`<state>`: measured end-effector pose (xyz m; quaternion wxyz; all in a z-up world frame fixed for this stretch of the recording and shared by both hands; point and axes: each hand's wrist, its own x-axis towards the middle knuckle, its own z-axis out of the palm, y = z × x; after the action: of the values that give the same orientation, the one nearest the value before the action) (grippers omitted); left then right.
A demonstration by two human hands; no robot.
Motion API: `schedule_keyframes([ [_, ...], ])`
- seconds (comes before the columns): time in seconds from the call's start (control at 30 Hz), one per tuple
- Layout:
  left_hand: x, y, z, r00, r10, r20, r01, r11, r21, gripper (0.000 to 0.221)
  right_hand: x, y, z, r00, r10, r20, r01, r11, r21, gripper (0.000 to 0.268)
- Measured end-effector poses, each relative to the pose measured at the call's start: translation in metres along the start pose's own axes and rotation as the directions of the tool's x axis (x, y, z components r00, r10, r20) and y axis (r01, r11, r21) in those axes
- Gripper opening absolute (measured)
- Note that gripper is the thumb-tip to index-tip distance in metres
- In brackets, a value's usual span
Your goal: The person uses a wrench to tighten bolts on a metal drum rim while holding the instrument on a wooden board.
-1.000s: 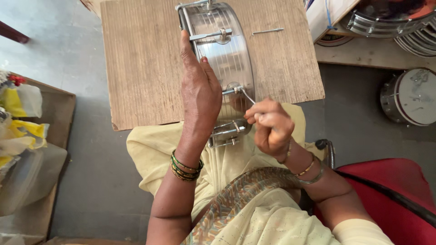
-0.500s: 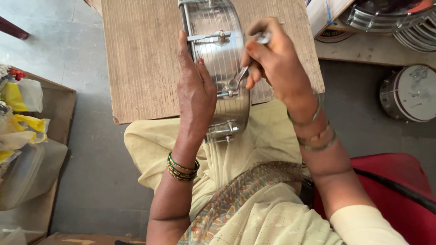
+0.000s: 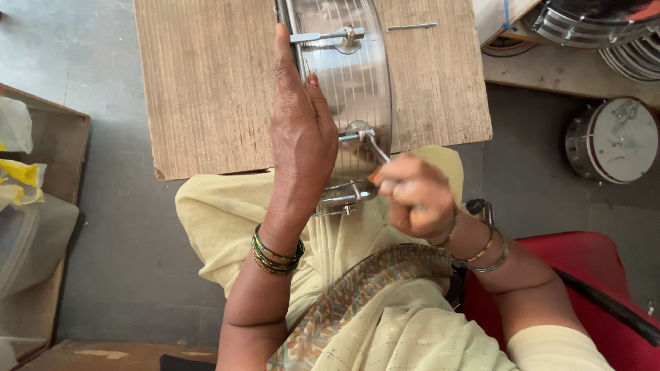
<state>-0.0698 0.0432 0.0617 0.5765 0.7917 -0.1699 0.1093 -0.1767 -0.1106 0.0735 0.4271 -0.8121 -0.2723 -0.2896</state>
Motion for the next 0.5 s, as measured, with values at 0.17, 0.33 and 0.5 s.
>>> schedule_keyframes([
  [0.17,-0.012,0.005,-0.009,0.998,0.059,0.029,-0.058,0.998,-0.010,0.054,0.047,0.010,-0.026,0.749,0.655,0.102,-0.639,0.671,0.376,0.017],
  [0.33,-0.027,0.010,-0.013,0.993,0.112,0.036,-0.114,0.992,0.054,0.053,0.076,0.024,-0.027,0.675,0.678,0.291,-0.704,0.473,0.530,0.017],
  [0.5,-0.026,0.009,-0.011,0.993,0.109,0.037,-0.110,0.993,0.032,0.052,0.029,-0.010,-0.024,0.920,0.391,0.002,-0.359,0.843,0.401,0.016],
])
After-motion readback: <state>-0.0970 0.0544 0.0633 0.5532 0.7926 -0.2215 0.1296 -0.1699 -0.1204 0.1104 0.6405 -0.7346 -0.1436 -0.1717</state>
